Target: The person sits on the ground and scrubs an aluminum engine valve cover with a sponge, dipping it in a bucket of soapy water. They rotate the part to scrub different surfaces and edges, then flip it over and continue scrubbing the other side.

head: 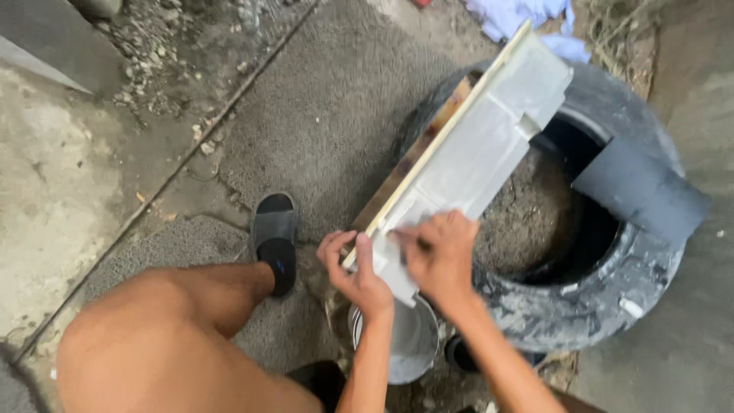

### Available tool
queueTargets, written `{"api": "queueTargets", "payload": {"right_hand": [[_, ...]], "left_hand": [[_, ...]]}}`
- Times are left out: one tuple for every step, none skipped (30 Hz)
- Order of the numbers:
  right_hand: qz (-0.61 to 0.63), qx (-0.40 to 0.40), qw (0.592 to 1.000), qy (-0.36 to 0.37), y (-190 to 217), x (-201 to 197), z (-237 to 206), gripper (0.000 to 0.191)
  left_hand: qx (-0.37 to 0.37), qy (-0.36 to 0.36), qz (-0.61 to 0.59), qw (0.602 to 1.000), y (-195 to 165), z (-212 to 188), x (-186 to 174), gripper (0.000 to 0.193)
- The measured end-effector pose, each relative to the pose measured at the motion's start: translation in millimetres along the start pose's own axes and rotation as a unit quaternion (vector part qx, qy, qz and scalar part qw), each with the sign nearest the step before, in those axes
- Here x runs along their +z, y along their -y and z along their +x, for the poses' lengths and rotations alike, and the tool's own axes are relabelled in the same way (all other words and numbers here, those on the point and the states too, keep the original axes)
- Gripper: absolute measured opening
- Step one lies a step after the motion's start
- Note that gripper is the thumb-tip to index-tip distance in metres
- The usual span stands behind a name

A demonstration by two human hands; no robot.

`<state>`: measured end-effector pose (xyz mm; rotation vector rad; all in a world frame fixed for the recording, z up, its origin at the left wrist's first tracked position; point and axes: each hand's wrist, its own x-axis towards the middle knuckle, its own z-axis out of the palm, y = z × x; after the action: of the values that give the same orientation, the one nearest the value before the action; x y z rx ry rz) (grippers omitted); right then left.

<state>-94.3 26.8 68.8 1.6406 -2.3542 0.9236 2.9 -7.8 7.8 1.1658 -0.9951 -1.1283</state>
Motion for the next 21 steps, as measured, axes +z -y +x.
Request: {"api": "queueTargets", "payload": {"right_hand": [[-0.013,0.029,0.999,-0.024,-3,0,-2,0.009],[-0.024,0.054,0.997,-0.048,-15,2,5,0.009],[-0.036,0.072,0.994,-0.074,-23,4,10,0.01],[0.013,0.049,0.997,-0.061,-18,4,2,0.01],[0.061,0.02,0.996,-0.057,-8,7,-4,0.011],[0.106,-0.01,0.993,-0.058,-8,7,4,0.012],[0.064,-0.01,0.997,-0.052,-11,5,11,0.014],[0.02,0.0,0.999,-0.04,-7,3,11,0.017],[-0.019,0.013,1.0,-0.017,-2,0,13,0.02],[-0.014,0.038,0.998,-0.042,3,-3,16,0.017],[-0.007,0.056,0.996,-0.069,7,-6,18,0.014],[-0.001,0.069,0.993,-0.098,9,-8,19,0.012],[0.027,0.04,0.997,-0.061,11,-10,19,0.014],[0.049,0.013,0.998,-0.033,10,-11,19,0.019],[0.069,-0.006,0.998,-0.005,10,-12,18,0.025],[0.024,0.0,0.999,-0.027,7,-11,17,0.019],[-0.017,0.005,0.999,-0.035,4,-10,15,0.014],[-0.053,0.006,0.998,-0.037,1,-9,13,0.011],[-0.033,0.02,0.999,-0.032,-2,-7,11,0.012],[-0.016,0.029,0.999,-0.031,-4,-6,10,0.014],[-0.003,0.033,0.998,-0.045,-6,-4,9,0.016]], "left_hand": [[0.0,0.009,0.003,1.0,0,-4,-4,0.015],[0.001,0.015,0.006,1.0,1,-4,-2,0.015],[0.005,0.016,0.005,1.0,1,-4,0,0.016],[-0.004,0.007,0.008,1.0,-1,-7,-3,0.016],[-0.005,-0.001,0.003,1.0,-1,-5,-4,0.016],[-0.003,-0.004,-0.005,1.0,1,1,1,0.016],[-0.002,-0.001,-0.019,1.0,2,2,4,0.016],[-0.009,0.006,-0.026,1.0,1,0,2,0.016],[-0.022,0.01,-0.024,0.999,1,-1,1,0.016],[-0.02,0.015,-0.012,1.0,0,-1,1,0.016],[-0.014,0.016,-0.003,1.0,0,-1,1,0.017],[-0.006,0.015,0.001,1.0,0,-1,1,0.017],[-0.012,-0.002,0.002,1.0,-1,-1,0,0.017],[-0.014,-0.01,-0.002,1.0,-1,-1,0,0.017],[-0.019,-0.011,-0.002,1.0,-1,-1,0,0.016],[-0.005,0.006,-0.002,1.0,-2,0,0,0.016],[0.003,0.013,0.008,1.0,-2,1,0,0.016],[0.01,0.014,0.021,1.0,-3,1,1,0.015],[0.004,0.01,0.027,1.0,-4,2,1,0.016],[0.002,0.004,0.026,1.0,-4,2,1,0.016],[0.01,0.003,0.012,1.0,-4,2,2,0.016]]}}
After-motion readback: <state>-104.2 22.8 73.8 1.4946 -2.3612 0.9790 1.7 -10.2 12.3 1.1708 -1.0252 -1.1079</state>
